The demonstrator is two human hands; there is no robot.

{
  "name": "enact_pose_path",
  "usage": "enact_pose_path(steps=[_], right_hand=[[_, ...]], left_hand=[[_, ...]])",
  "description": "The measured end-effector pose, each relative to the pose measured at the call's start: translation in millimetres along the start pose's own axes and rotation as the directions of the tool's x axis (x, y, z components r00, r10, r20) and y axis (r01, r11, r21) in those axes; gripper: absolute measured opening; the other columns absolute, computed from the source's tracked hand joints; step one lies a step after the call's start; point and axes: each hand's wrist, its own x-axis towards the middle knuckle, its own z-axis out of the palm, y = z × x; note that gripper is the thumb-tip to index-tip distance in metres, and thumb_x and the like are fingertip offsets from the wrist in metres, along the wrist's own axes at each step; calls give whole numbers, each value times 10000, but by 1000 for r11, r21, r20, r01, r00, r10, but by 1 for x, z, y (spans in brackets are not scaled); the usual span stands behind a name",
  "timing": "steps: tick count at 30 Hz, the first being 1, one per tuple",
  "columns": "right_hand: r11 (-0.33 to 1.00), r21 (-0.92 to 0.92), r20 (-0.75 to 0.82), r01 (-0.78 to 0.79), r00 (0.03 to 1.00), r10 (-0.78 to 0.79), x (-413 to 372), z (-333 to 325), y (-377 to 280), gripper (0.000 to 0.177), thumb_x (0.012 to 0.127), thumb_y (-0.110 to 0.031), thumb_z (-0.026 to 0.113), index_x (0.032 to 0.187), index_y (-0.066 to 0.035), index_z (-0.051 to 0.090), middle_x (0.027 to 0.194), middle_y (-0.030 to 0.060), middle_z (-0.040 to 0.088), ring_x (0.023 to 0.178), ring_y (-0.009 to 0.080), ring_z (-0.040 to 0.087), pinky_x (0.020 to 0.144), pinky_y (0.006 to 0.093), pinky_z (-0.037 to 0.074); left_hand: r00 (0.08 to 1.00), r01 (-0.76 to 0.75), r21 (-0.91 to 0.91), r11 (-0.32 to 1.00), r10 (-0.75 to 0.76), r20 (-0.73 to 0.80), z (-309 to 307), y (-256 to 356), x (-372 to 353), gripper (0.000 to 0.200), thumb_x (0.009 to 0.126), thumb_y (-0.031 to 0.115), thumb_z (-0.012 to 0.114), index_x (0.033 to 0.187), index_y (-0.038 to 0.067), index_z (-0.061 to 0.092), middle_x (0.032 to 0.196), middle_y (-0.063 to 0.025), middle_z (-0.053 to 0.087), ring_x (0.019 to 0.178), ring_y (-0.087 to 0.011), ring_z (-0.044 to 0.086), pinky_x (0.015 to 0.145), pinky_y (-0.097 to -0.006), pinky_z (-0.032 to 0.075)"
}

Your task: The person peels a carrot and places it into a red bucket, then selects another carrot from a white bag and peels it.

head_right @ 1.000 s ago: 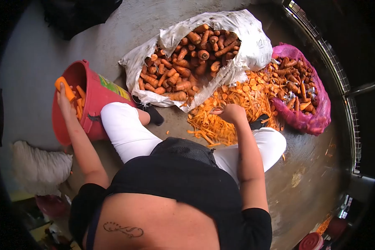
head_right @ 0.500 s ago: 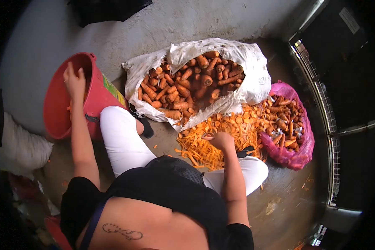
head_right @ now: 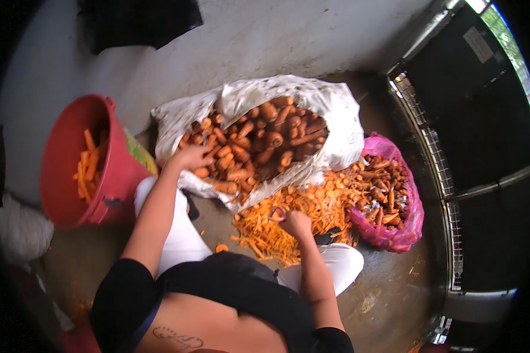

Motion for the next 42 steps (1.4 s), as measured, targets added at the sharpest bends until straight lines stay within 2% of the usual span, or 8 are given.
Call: enact_pose_path(steps=[2,12,18,23,28,31,36,42], right_hand=[[997,42,-4,-58,998,59,9,8,0,496,794,-561,598,822,-75,691,770,176,678,752,359,666,670,457,527],[597,799,-133,-76,945,299,90,-11,-21,358,843,-310,624,758,35,584,578,106,550,566,186,567,553,347,438],[571,819,-340,63,855,392,232,-48,-19,343,801,-274,656,881,59,627,664,192,611,622,280,611,619,377,463],[415,909,-279,33,788,549,302,-113,-32,359,727,-251,764,928,34,675,708,17,602,657,99,551,627,281,450],[633,773,-493,30,656,571,400,-95,16,429,713,-357,783,784,56,691,646,88,644,598,155,581,600,329,470],[372,925,-300,81,757,580,411,-107,13,700,790,-385,714,1353,-45,474,1341,119,522,1014,204,617,878,337,476],[405,909,-311,100,810,497,429,-108,2,1028,669,-521,792,1479,-133,292,1347,97,483,1102,165,542,909,301,430],[499,840,-208,-214,722,660,450,-97,2,538,613,-477,814,752,22,671,681,71,607,584,177,564,550,358,451]], left_hand=[[890,198,325,925,-309,337,-10,18,4,590,856,435,596,1289,41,518,1203,-215,594,1115,-354,570,940,-408,456],[995,76,19,997,-77,66,-36,45,27,591,873,432,553,1332,69,469,1251,-201,556,1132,-363,545,948,-438,441],[982,79,62,995,-88,168,-38,46,29,525,891,421,533,1264,54,493,1152,-210,596,1062,-364,581,893,-457,465],[991,88,29,996,-91,97,-44,38,29,450,899,380,534,1171,22,539,1139,-208,599,1070,-349,582,911,-457,451],[986,75,29,997,-78,147,-33,27,30,553,900,409,522,1338,80,448,1150,-219,588,1044,-374,586,909,-458,458],[976,105,6,994,-104,192,-43,33,24,531,903,401,523,1314,72,458,1153,-215,583,1063,-377,575,922,-462,445],[984,83,10,996,-84,157,-36,26,24,487,904,378,526,1268,56,480,1128,-217,586,1054,-394,572,923,-480,435],[984,74,11,997,-75,161,-38,29,27,465,896,380,540,1231,61,493,1105,-218,593,1021,-394,587,907,-482,442]])
